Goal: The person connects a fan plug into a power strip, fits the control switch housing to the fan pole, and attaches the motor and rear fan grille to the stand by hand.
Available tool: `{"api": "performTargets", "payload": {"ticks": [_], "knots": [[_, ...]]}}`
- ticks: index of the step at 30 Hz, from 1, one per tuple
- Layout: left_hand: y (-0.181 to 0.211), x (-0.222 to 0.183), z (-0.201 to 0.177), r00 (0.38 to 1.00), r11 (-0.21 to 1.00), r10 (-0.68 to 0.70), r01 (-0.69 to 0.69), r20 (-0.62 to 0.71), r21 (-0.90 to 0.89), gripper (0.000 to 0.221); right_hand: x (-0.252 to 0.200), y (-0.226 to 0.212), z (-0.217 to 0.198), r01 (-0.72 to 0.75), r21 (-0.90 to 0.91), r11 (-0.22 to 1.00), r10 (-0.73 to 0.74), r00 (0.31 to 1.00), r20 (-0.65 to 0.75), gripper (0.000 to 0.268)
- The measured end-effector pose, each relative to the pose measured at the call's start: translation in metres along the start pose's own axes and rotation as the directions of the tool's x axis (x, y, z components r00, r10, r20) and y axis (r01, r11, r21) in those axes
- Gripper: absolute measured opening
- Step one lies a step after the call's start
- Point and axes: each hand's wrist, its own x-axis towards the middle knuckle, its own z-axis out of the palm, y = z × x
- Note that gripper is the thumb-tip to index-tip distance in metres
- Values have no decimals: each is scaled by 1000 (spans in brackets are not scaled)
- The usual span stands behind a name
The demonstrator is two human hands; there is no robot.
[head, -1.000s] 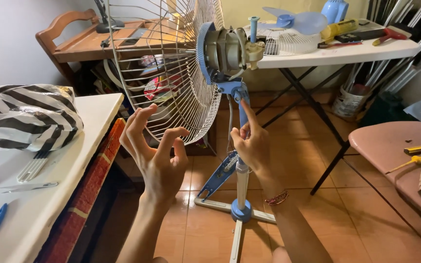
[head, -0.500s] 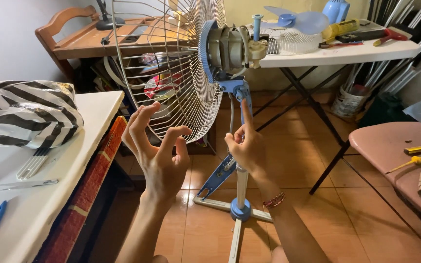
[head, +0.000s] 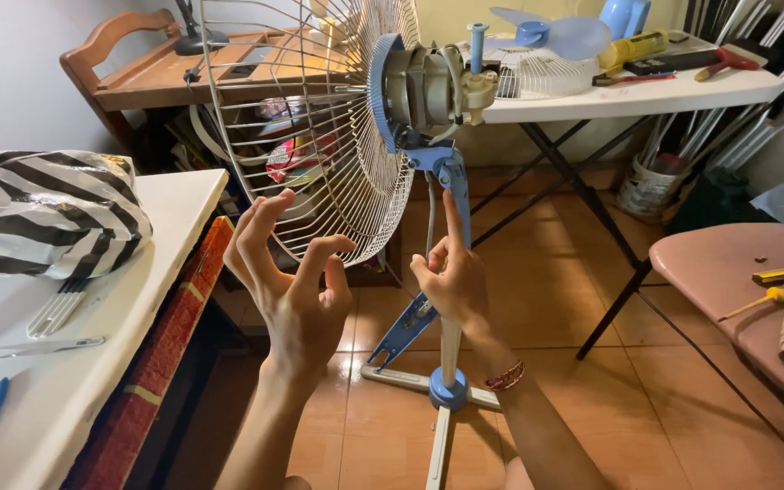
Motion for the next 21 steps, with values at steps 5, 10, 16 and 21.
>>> {"api": "performTargets", "payload": {"ticks": [5, 10, 16, 21], "knots": [[2, 1, -1, 1000, 1000, 0, 0, -9, 2, 30, -4, -6, -1, -19, 43, 999, 21, 999, -27, 98], [2, 2, -2, 1000, 1000, 0, -1, -17, -4, 30, -1, 1, 0, -38, 91, 995, 45, 996, -71, 99], [3, 2, -5, 1000, 1000, 11, -12, -19, -27, 30, 1, 4, 0, -42, 108, 993, 48, 997, -55, 97], [5, 2, -8, 1000, 999, -3, 2, -17, -40, 29, -2, -3, -4, -47, 107, 993, 55, 996, -75, 95]]}}
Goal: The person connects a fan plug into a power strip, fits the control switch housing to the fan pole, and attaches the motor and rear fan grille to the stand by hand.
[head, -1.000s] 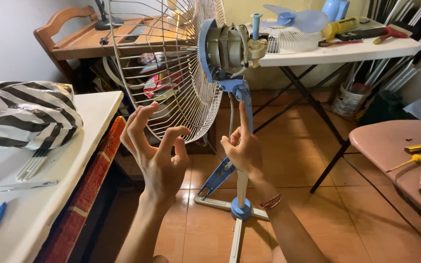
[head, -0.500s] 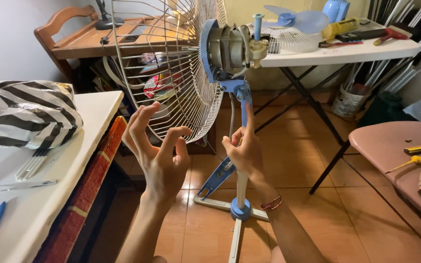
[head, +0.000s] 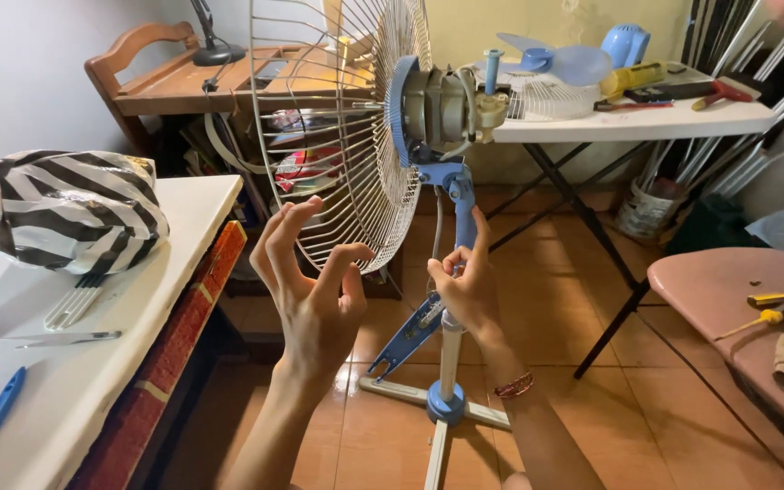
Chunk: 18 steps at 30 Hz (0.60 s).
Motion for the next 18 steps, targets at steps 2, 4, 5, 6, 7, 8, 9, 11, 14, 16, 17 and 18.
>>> {"api": "performTargets", "payload": {"ticks": [2, 4, 5, 6, 7, 8, 9, 11, 14, 16, 17, 18], "knots": [[0, 1, -1, 1000, 1000, 8, -8, -6, -4, 28, 4, 0, -1, -21, -7, 1000, 21, 1000, 4, 91], [2, 3, -3, 1000, 1000, 13, -13, -10, -10, 28, 7, 0, -3, -45, -15, 999, 45, 999, 8, 87], [3, 4, -4, 1000, 1000, 17, -17, -14, -11, 28, 8, -1, -5, -56, -20, 998, 56, 998, 2, 84], [4, 5, -4, 1000, 1000, 21, -21, -17, -12, 28, 10, -1, -7, -66, -25, 997, 66, 998, -4, 81], [6, 6, -6, 1000, 1000, 21, -21, -21, -12, 28, 12, -5, -9, -63, -26, 998, 63, 998, -5, 81], [8, 8, -7, 1000, 1000, 20, -20, -21, -21, 28, 14, -8, -12, -63, -30, 998, 62, 998, -11, 78], [10, 9, -9, 1000, 999, 19, -19, -21, -28, 29, 17, -11, -14, -61, -34, 998, 61, 998, -15, 75], [13, 7, -9, 1000, 999, 11, -12, -24, -32, 28, 22, -30, -25, 2, -11, 1000, -2, 1000, -21, 74], [18, 10, -10, 999, 999, 16, -18, -35, -40, 27, 30, -70, -41, 175, 19, 984, -174, 984, -46, 74], [21, 13, -11, 998, 999, 28, -30, -48, -42, 27, 36, -95, -51, 286, 24, 958, -284, 957, -64, 75], [22, 14, -11, 998, 999, 30, -32, -49, -38, 27, 39, -105, -55, 306, -16, 952, -306, 951, -48, 75], [23, 14, -12, 998, 999, 31, -33, -49, -34, 27, 42, -115, -58, 326, -55, 944, -328, 944, -31, 76]]}}
